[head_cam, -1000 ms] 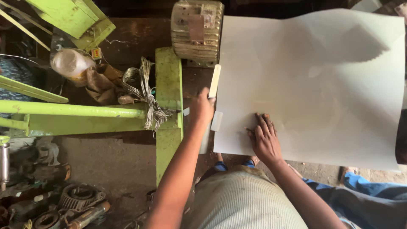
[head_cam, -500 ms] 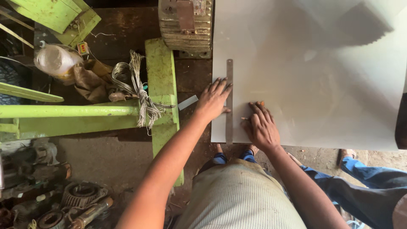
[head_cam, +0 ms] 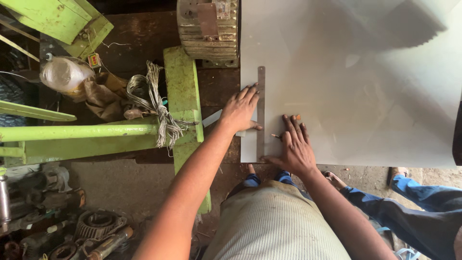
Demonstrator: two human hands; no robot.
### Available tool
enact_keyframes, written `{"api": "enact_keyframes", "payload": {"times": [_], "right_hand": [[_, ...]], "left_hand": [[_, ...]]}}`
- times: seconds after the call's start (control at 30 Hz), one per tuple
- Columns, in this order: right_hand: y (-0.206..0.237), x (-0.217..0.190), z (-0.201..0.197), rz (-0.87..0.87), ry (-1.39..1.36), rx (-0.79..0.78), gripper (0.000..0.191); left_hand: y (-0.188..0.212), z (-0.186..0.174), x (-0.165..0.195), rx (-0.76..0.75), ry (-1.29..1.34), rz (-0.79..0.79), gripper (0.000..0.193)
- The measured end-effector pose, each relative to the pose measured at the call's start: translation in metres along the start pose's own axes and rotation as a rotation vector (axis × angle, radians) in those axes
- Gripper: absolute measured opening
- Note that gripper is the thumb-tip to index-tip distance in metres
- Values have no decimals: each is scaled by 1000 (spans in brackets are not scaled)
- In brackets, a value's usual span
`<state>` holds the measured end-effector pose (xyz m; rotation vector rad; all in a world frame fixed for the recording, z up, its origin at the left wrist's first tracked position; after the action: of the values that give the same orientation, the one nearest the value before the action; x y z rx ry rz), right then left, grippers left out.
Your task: The person lays a large white sheet on a cluttered workbench and smooths it flat. They use a metal ruler and a pencil to draw straight guide lines across the sheet, repositioning the ruler several times, then cut the sheet along a marked line with scissors.
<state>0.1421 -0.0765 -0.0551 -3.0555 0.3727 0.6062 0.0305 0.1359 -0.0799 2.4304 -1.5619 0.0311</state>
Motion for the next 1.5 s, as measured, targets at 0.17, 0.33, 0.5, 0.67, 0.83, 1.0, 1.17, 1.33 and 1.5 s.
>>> {"api": "enact_keyframes", "payload": {"times": [0.17,0.33,0.5,0.67,0.83,1.0,1.17,1.33,1.5], "right_hand": [[-1,-2,-4,46,11,-49,94],[0,2,-3,35,11,-30,91],[1,4,0,39,24,-50,85],[0,4,1,47,18,-70,83],[2,5,0,28,5,-57,87],[4,5,4,28,-7,-70,89],[4,5,7,21,-3,-50,93],[4,7,10,9,-14,-44,96],[5,10,12,-21,-19,-9,94]], "left_hand": [[0,-6,1,17,7,-12,132],[-2,-8,5,33,7,-10,138],[-2,-5,2,-15,5,-20,138],[-4,-5,2,-56,23,-39,140],[-5,-7,4,-63,29,-42,137],[-2,-4,6,-73,38,-37,140],[1,-4,6,-93,63,-45,152],[3,-4,6,-86,71,-45,157],[2,-4,8,-110,83,-64,158]]}}
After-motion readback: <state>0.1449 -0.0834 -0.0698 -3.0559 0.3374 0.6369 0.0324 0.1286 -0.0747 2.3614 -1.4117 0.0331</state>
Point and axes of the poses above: each hand's wrist, its own y-axis away from the middle knuckle, its own z-axis out of the palm, x = y × z, the point moved 1 cm from there along -y, towards the middle knuckle, and after that the axes turned 1 degree about z, right-handed, at the moved point
